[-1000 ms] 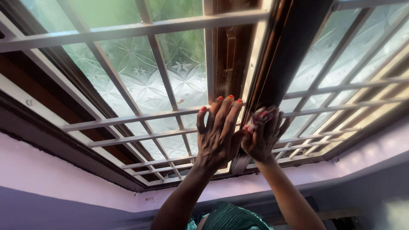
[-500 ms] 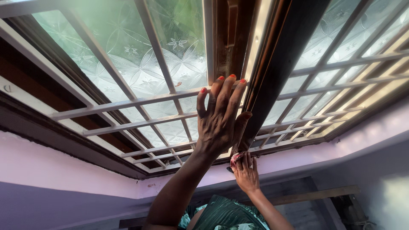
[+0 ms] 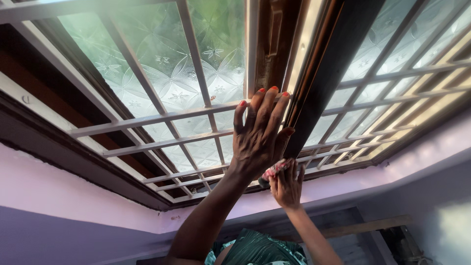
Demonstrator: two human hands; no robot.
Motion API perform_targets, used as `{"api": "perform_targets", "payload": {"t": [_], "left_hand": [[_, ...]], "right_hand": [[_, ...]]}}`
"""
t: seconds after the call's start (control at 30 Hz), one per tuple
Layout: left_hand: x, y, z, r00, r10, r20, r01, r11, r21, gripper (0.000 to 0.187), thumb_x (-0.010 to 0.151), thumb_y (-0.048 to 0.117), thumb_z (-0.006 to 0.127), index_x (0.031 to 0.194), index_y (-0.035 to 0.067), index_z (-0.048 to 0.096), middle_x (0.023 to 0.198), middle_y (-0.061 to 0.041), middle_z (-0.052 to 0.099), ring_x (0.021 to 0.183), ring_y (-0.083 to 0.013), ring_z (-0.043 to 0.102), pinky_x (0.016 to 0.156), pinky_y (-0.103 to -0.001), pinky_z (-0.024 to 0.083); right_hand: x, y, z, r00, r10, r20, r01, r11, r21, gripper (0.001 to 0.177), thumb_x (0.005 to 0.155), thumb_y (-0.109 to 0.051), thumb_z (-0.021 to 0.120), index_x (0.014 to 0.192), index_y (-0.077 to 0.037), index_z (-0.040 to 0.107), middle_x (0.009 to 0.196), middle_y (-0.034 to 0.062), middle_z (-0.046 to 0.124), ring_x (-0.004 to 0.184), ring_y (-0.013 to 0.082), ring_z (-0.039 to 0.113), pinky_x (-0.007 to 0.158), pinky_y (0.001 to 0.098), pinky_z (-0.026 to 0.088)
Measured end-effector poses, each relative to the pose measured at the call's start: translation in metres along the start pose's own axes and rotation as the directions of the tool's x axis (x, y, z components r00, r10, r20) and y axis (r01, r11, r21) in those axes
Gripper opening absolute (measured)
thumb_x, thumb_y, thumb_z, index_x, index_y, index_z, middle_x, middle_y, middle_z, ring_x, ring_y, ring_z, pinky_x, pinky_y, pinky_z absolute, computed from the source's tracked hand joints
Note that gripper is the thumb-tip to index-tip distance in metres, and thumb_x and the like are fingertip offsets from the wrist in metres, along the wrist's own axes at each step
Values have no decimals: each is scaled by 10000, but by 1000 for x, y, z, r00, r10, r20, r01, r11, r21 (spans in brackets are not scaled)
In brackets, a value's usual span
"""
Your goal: The person wipes the metal window grille and wooden frame with a patterned cloth. They move the cloth along the bars and frame edges, repeatedly rubbing and adjusting grip to reach different sections of the window.
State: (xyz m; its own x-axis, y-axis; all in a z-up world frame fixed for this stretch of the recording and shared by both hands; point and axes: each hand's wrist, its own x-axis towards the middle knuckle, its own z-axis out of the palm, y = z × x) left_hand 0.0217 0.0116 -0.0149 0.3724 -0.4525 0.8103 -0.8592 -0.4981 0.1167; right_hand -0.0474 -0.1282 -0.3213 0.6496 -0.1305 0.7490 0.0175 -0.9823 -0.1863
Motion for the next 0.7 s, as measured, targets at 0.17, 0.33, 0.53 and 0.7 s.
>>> {"api": "perform_targets", "payload": {"t": [0.17,0.33,0.53,0.7], "left_hand": [[0,1,0,1000,-7,-4,7,1000,-8,628,1088,462,475,1595,109,363,1602,-161,436,1530,-303,387,1285,-502,69],[0,0,-9,999,-6,42,8,998,-61,636,1077,436,494,1604,106,363,1612,-162,430,1534,-304,379,1295,-484,96],[1,-1,-6,1000,11,17,-10,999,-40,649,1078,448,506,1600,94,352,1603,-173,421,1525,-327,378,1283,-499,96],[2,1,-7,1000,3,22,-2,999,-36,651,1065,436,551,1595,108,363,1603,-163,424,1523,-313,375,1285,-502,83]], "right_hand": [[156,7,-50,925,-76,-373,60,997,-53,742,1112,-603,308,1683,-203,54,1772,157,23,1661,314,28,1316,556,-1],[225,-12,-105,919,2,-394,-46,994,-101,716,1141,-629,338,1700,-237,126,1773,143,88,1640,315,64,1353,543,43],[133,4,-24,877,-102,-469,76,994,-73,811,1089,-641,340,1699,-217,15,1752,163,64,1651,333,68,1330,569,45],[15,12,18,988,27,-150,-36,998,-56,723,1074,-487,403,1628,-93,157,1679,260,151,1589,434,134,1273,650,97]]}}
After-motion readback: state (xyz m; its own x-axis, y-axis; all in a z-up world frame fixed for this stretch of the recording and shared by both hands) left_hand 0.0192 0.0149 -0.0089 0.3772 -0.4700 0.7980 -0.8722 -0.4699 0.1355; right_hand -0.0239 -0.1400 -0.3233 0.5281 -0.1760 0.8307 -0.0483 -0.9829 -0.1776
